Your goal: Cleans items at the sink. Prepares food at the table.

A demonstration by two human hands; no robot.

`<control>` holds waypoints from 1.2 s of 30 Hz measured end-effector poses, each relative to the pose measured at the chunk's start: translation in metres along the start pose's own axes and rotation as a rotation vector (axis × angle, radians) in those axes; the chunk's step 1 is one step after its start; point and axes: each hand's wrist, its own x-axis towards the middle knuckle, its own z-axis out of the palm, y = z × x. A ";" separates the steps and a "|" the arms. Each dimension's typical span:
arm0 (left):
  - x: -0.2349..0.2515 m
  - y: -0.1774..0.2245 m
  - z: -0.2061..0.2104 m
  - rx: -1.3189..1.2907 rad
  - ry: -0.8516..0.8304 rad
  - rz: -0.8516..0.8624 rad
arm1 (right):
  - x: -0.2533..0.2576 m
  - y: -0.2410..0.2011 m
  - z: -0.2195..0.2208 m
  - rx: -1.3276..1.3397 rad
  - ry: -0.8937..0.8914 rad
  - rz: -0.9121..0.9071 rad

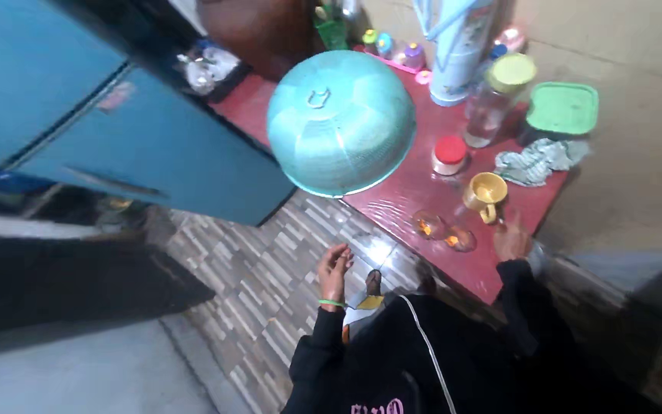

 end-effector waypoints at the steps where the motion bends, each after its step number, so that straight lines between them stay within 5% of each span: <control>1: 0.000 -0.001 -0.006 -0.003 0.019 0.002 | -0.001 -0.001 0.001 0.008 -0.012 -0.003; 7: 0.003 -0.010 -0.046 -0.046 0.172 -0.020 | -0.014 -0.003 -0.008 0.188 -0.041 0.062; 12: 0.022 -0.005 -0.095 -0.069 0.261 -0.090 | -0.050 -0.003 -0.038 0.345 0.152 -0.111; 19: 0.060 -0.004 -0.211 -0.203 0.351 -0.093 | -0.130 -0.123 -0.057 0.497 0.229 -0.401; 30: 0.060 -0.050 -0.422 -0.195 0.580 -0.024 | -0.227 -0.342 0.077 0.543 0.122 -0.951; 36: 0.054 -0.074 -0.483 -0.256 0.788 -0.085 | -0.246 -0.436 0.128 0.525 -0.008 -1.159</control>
